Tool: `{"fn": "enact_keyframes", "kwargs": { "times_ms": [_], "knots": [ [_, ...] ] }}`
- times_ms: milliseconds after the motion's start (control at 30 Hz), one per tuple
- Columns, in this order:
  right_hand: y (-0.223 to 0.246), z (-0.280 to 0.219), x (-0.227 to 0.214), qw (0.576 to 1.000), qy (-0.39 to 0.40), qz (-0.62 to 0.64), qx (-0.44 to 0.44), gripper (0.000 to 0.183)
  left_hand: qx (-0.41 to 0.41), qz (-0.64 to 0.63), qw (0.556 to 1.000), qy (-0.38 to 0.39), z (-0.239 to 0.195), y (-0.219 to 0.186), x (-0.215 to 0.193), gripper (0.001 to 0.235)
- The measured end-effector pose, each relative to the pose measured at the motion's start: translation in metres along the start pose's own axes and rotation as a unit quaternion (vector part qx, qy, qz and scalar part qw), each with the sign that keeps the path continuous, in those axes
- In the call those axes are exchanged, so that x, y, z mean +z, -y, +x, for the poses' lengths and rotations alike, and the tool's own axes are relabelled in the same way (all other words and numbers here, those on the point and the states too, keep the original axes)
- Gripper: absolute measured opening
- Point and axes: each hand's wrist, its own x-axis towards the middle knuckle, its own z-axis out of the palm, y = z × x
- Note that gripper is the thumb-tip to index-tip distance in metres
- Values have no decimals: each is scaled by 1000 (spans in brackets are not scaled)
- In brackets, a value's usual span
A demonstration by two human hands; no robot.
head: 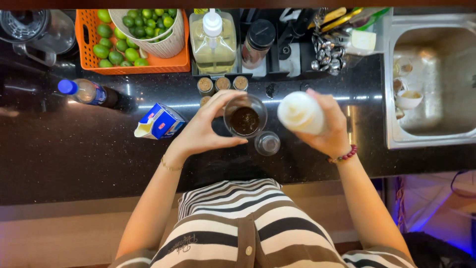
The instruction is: The recorder prepares an iced coffee drink by combining ingredients in a shaker, adding ice, shaking, and pouring into glasses.
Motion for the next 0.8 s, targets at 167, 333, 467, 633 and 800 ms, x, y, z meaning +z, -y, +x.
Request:
{"fn": "enact_keyframes", "kwargs": {
  "times_ms": [167, 333, 467, 633, 800],
  "knots": [
    [-79, 13, 25, 988, -120, 63, 76, 83, -12, -6, 996, -84, -32, 8, 9, 89],
    [-152, 34, 70, 981, -172, 50, 71, 83, -43, -14, 982, -183, -71, -3, 13, 87],
    [-180, 39, 102, 973, -188, 93, 98, 103, -36, 45, 963, -262, -100, -10, 14, 86],
    [-160, 31, 108, 977, -169, 83, 99, 101, -45, 91, 943, -316, -137, -23, 5, 86],
    [-58, 20, 98, 960, -273, 28, 63, 73, -31, 46, 926, -373, -191, -30, -10, 86]
  ]
}}
